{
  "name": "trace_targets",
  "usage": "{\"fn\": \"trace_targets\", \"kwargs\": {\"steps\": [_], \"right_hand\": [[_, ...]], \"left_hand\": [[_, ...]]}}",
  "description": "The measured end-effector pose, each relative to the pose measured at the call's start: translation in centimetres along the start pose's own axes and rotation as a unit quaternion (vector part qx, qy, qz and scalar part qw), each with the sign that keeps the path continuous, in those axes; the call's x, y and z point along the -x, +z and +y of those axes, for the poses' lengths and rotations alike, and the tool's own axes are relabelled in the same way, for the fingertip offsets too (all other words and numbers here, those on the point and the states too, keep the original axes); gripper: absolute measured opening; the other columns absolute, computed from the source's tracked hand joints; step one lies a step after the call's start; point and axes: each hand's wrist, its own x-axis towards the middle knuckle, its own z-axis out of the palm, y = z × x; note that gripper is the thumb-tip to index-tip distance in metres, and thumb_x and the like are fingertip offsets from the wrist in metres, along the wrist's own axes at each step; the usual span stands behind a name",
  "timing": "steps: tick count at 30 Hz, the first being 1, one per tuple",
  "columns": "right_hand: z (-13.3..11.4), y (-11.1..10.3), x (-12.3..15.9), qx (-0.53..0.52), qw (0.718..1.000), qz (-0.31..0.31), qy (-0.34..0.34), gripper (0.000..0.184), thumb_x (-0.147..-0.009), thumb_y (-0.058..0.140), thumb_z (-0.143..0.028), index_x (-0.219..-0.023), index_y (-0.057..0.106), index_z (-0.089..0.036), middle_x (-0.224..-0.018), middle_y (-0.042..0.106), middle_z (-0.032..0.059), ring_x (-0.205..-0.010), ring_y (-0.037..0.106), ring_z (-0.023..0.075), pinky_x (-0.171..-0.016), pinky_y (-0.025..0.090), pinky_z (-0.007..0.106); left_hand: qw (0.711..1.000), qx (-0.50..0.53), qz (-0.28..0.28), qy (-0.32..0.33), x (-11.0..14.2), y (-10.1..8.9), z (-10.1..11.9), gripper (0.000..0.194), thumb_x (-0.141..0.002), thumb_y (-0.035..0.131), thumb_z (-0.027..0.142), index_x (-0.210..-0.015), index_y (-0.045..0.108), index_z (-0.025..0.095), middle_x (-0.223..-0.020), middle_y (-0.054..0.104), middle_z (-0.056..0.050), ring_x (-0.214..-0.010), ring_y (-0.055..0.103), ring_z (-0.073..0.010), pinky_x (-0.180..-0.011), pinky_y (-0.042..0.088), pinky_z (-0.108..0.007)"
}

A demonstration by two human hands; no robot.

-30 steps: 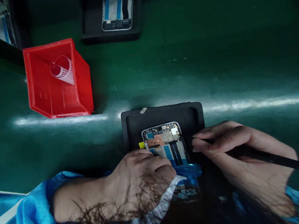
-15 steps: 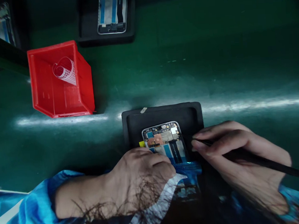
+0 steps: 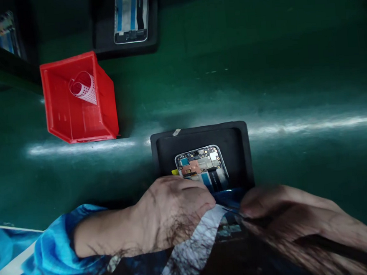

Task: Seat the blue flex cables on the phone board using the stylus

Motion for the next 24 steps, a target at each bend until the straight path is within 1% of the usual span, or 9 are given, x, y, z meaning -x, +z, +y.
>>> {"fn": "trace_targets", "kwargs": {"steps": [2, 3, 7, 12, 15, 19, 20, 22, 24], "right_hand": [[0.2, -0.7, -0.6, 0.001, 0.995, -0.086, -0.052, 0.017, -0.082, 0.062, -0.020, -0.067, 0.058, -0.027, -0.066, 0.070, 0.0025, -0.058, 0.071, 0.0177, -0.051, 0.061, 0.024], [0.2, -1.1, -0.9, 0.008, 0.992, -0.105, -0.067, 0.017, -0.083, 0.060, -0.018, -0.069, 0.058, -0.027, -0.066, 0.070, 0.0028, -0.059, 0.071, 0.0175, -0.053, 0.061, 0.023], [0.4, -1.5, -1.3, 0.033, 0.992, -0.104, -0.071, 0.017, -0.083, 0.059, -0.020, -0.069, 0.057, -0.028, -0.066, 0.070, 0.0034, -0.060, 0.072, 0.0182, -0.053, 0.061, 0.022], [0.5, -1.5, -0.8, 0.025, 0.990, -0.126, -0.063, 0.016, -0.084, 0.057, -0.022, -0.070, 0.060, -0.028, -0.068, 0.072, 0.0023, -0.062, 0.072, 0.0183, -0.053, 0.061, 0.022], [0.8, -1.7, -0.5, 0.022, 0.992, -0.113, -0.057, 0.015, -0.083, 0.059, -0.023, -0.070, 0.061, -0.028, -0.069, 0.073, 0.0024, -0.063, 0.073, 0.0196, -0.053, 0.061, 0.024], [0.8, -1.5, -0.2, 0.019, 0.994, -0.094, -0.050, 0.015, -0.079, 0.062, -0.022, -0.066, 0.061, -0.029, -0.067, 0.072, 0.0019, -0.060, 0.072, 0.0206, -0.050, 0.061, 0.026], [0.8, -1.3, 0.0, 0.024, 0.996, -0.078, -0.039, 0.016, -0.078, 0.064, -0.023, -0.064, 0.061, -0.029, -0.066, 0.072, 0.0016, -0.059, 0.071, 0.0206, -0.050, 0.061, 0.027], [0.6, -0.7, 0.4, 0.031, 0.999, -0.010, -0.004, 0.019, -0.074, 0.070, -0.029, -0.059, 0.059, -0.029, -0.065, 0.071, 0.0010, -0.058, 0.070, 0.0210, -0.050, 0.060, 0.029], [0.4, 0.1, 1.0, 0.030, 0.996, 0.074, 0.034, 0.024, -0.066, 0.077, -0.036, -0.054, 0.058, -0.029, -0.064, 0.070, 0.0009, -0.057, 0.069, 0.0217, -0.050, 0.060, 0.030]], "left_hand": [[1.000, 0.013, -0.009, -0.005, 0.0, -0.1, 0.0, 0.004, -0.086, 0.060, 0.017, -0.085, 0.060, 0.021, -0.093, 0.070, 0.003, -0.075, 0.065, -0.0090, -0.073, 0.049, -0.018], [1.000, 0.019, -0.012, -0.008, 0.0, -0.1, 0.0, 0.003, -0.086, 0.060, 0.018, -0.086, 0.060, 0.021, -0.093, 0.070, 0.003, -0.075, 0.064, -0.0089, -0.072, 0.049, -0.018], [0.998, 0.043, -0.008, -0.032, 0.0, 0.0, 0.2, 0.007, -0.091, 0.054, 0.020, -0.088, 0.060, 0.021, -0.090, 0.070, 0.003, -0.073, 0.063, -0.0082, -0.073, 0.049, -0.018], [0.997, 0.055, -0.004, -0.048, -0.1, 0.0, 0.4, 0.011, -0.092, 0.052, 0.020, -0.087, 0.061, 0.021, -0.090, 0.071, 0.002, -0.073, 0.064, -0.0093, -0.073, 0.050, -0.019], [0.997, 0.060, -0.004, -0.046, 0.0, 0.0, 0.3, 0.011, -0.092, 0.051, 0.020, -0.088, 0.062, 0.021, -0.092, 0.071, 0.001, -0.074, 0.064, -0.0097, -0.073, 0.051, -0.020], [0.997, 0.059, -0.017, -0.046, 0.0, 0.0, 0.3, 0.012, -0.093, 0.049, 0.021, -0.090, 0.061, 0.021, -0.091, 0.070, 0.001, -0.075, 0.065, -0.0093, -0.074, 0.051, -0.019], [0.997, 0.057, -0.016, -0.046, 0.0, 0.0, 0.3, 0.013, -0.093, 0.049, 0.021, -0.090, 0.061, 0.021, -0.091, 0.071, 0.001, -0.075, 0.065, -0.0094, -0.074, 0.051, -0.019], [0.998, 0.051, -0.009, -0.046, -0.1, 0.0, 0.3, 0.013, -0.093, 0.049, 0.021, -0.088, 0.061, 0.021, -0.091, 0.071, 0.001, -0.075, 0.065, -0.0095, -0.074, 0.050, -0.020], [0.998, 0.051, -0.002, -0.045, -0.1, 0.0, 0.4, 0.012, -0.093, 0.050, 0.021, -0.087, 0.061, 0.021, -0.090, 0.071, 0.001, -0.075, 0.065, -0.0096, -0.074, 0.051, -0.019]]}}
